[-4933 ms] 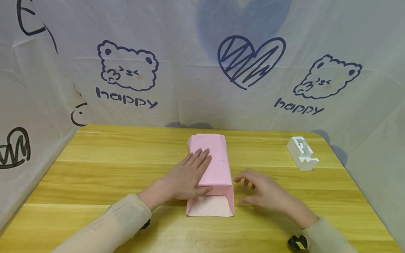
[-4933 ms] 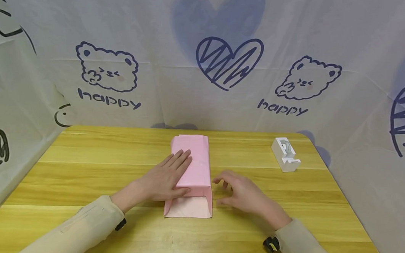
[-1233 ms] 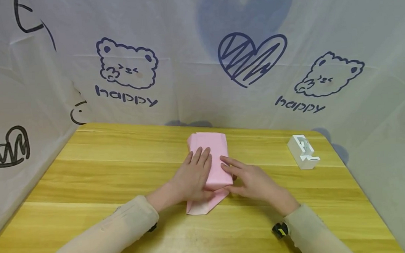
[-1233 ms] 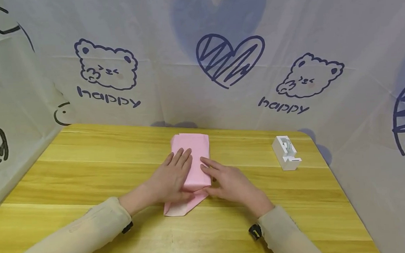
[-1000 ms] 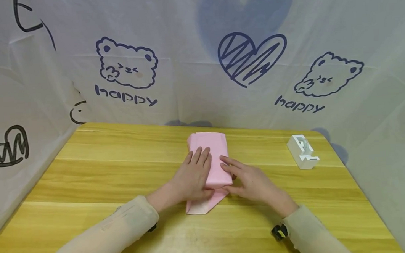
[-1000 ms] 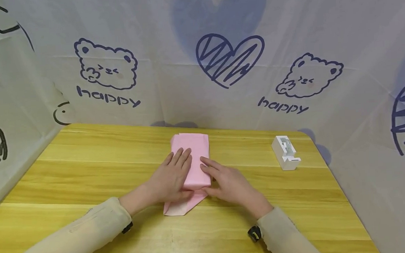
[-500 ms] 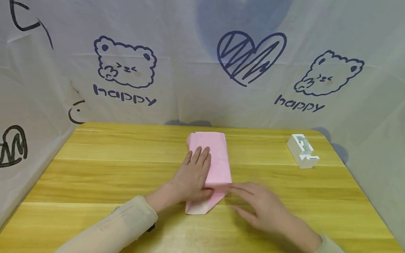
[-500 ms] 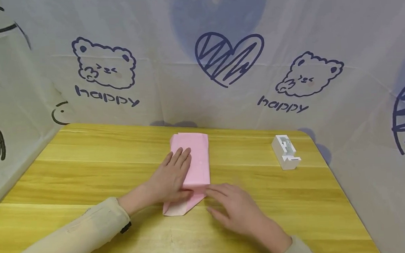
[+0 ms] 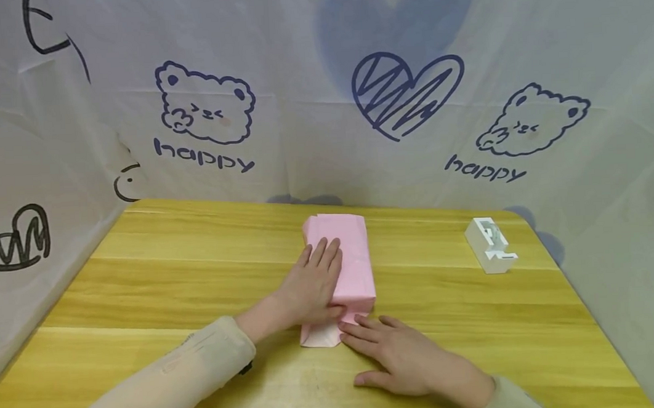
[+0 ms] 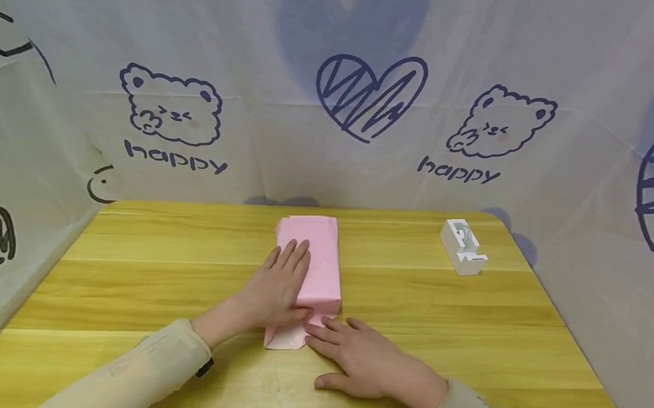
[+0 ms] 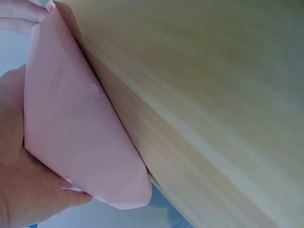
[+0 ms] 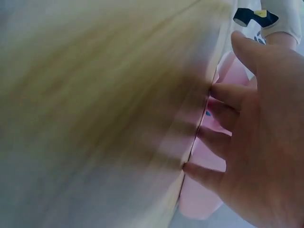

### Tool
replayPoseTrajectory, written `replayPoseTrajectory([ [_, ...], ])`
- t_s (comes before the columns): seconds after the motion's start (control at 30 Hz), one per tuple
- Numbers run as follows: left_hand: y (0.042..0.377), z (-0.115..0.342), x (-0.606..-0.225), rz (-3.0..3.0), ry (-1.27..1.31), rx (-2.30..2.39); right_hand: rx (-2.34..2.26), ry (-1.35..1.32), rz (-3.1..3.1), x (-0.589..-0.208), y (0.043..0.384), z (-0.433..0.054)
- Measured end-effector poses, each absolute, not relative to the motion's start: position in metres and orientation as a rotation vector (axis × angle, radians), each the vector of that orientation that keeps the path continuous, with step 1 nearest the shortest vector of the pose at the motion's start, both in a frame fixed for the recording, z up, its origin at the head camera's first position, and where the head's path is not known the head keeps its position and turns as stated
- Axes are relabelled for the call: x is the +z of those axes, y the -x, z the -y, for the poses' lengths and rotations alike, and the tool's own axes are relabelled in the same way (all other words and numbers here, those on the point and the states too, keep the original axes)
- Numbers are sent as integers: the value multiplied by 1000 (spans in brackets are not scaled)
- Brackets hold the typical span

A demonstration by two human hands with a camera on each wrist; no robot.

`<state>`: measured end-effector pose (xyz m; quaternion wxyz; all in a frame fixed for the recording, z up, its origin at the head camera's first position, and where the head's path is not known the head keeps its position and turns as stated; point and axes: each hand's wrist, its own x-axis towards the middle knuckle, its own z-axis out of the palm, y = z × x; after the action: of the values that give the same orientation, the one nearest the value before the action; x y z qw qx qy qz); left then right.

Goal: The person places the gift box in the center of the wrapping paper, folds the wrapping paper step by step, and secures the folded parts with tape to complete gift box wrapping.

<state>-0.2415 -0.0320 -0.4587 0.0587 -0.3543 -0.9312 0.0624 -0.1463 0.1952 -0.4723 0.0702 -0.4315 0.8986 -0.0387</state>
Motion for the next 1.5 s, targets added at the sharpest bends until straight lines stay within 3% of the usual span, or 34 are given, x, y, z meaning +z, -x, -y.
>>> replayPoseTrajectory([
  [0.57,240,31,-455,2818,1075,214,-12,1251,-2671,-472,140,-189],
  [1.5,242,32,-460,2794,1091,153,-281,1093,-2627,-468,152,-205],
])
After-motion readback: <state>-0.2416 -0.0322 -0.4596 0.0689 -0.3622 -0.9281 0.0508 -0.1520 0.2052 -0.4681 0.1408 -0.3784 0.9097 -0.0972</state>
